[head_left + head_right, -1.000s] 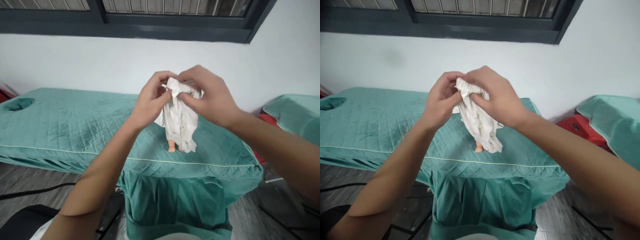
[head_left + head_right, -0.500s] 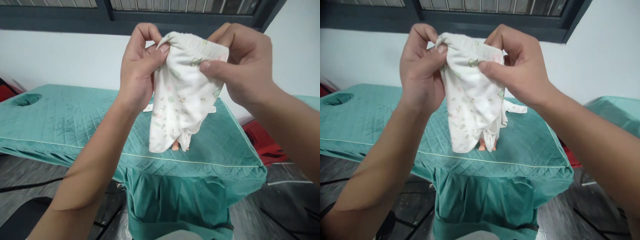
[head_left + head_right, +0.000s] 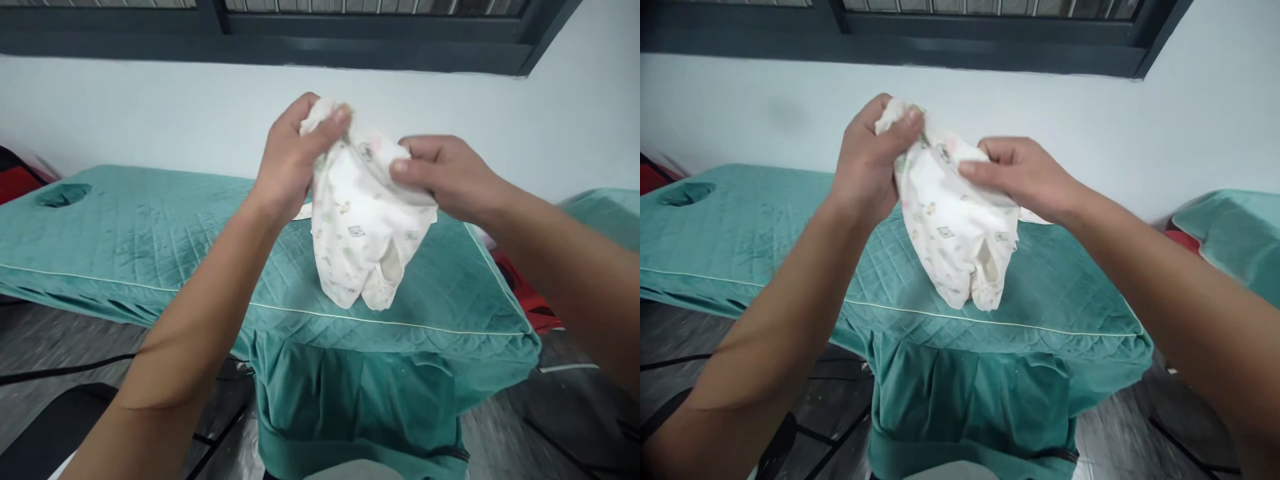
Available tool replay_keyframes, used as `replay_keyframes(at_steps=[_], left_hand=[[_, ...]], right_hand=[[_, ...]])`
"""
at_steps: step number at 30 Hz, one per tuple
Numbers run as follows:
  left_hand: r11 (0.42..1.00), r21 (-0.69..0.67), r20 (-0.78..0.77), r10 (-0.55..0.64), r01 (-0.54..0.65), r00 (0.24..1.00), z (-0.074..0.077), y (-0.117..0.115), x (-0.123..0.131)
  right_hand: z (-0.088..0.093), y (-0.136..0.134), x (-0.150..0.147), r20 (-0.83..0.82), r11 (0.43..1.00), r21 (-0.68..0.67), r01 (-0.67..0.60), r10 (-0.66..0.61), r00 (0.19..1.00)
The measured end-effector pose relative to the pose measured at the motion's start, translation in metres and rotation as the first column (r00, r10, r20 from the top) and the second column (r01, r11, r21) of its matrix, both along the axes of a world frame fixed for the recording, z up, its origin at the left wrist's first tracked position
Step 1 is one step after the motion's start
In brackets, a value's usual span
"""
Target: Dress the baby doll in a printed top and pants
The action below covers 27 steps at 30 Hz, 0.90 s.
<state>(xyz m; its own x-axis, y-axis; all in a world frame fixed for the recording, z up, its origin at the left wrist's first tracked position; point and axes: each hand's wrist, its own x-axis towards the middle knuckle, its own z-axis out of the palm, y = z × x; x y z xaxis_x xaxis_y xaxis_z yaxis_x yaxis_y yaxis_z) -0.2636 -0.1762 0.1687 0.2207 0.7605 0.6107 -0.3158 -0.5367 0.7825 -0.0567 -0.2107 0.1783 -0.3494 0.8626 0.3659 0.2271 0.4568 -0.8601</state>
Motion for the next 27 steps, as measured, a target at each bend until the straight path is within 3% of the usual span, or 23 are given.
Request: replay_keyframes(at_steps=[3, 6, 12, 16, 19, 21, 22, 23, 25, 27], left_hand=[[0.995, -0.098, -0.095, -0.013, 0.004, 0.995, -0.008, 0.009, -0.007], [0.99, -0.133, -0.267, -0.074, 0.039, 0.961, -0.013, 0.015, -0.007], [0.948, -0.237, -0.437, -0.301, 0.214, 0.848, -0.021, 0.016, 0.009], [0.932, -0.299, -0.246, -0.285, 0.207, 0.927, -0.048, 0.017, 0.015], [0.908, -0.374, -0.021, -0.211, 0.188, 0.977, -0.073, 0.022, 0.015], [0.878, -0.438, 0.071, -0.181, 0.194, 0.981, -0.088, 0.025, 0.018], [0.856, -0.472, 0.102, -0.185, 0.211, 0.977, -0.094, 0.025, 0.021], [0.83, -0.505, 0.124, -0.201, 0.236, 0.972, -0.1, 0.023, 0.024], [0.771, -0.565, 0.138, -0.262, 0.294, 0.955, -0.11, 0.017, 0.029], [0.697, -0.627, 0.093, -0.375, 0.347, 0.922, -0.118, 0.007, 0.033]], right_hand=[[-0.006, -0.001, 0.011, 0.081, 0.987, -0.124, -0.098, 0.108, 0.991], [-0.017, 0.004, 0.008, -0.008, 0.999, -0.011, -0.035, 0.035, 0.999], [-0.035, 0.02, -0.007, -0.114, 0.98, 0.142, 0.14, -0.125, 0.986], [-0.044, 0.019, -0.001, -0.11, 0.983, 0.08, 0.162, -0.153, 0.982], [-0.054, 0.013, 0.007, 0.035, 0.992, -0.118, -0.04, 0.045, 0.998], [-0.064, 0.01, 0.008, 0.143, 0.944, -0.29, -0.156, 0.204, 0.968], [-0.07, 0.01, 0.007, 0.153, 0.931, -0.332, -0.155, 0.215, 0.965], [-0.076, 0.011, 0.004, 0.129, 0.936, -0.334, -0.112, 0.163, 0.978], [-0.087, 0.014, -0.002, -0.01, 0.964, -0.26, 0.05, -0.055, 0.998], [-0.095, 0.017, -0.008, -0.166, 0.961, -0.212, 0.176, -0.213, 0.963]])
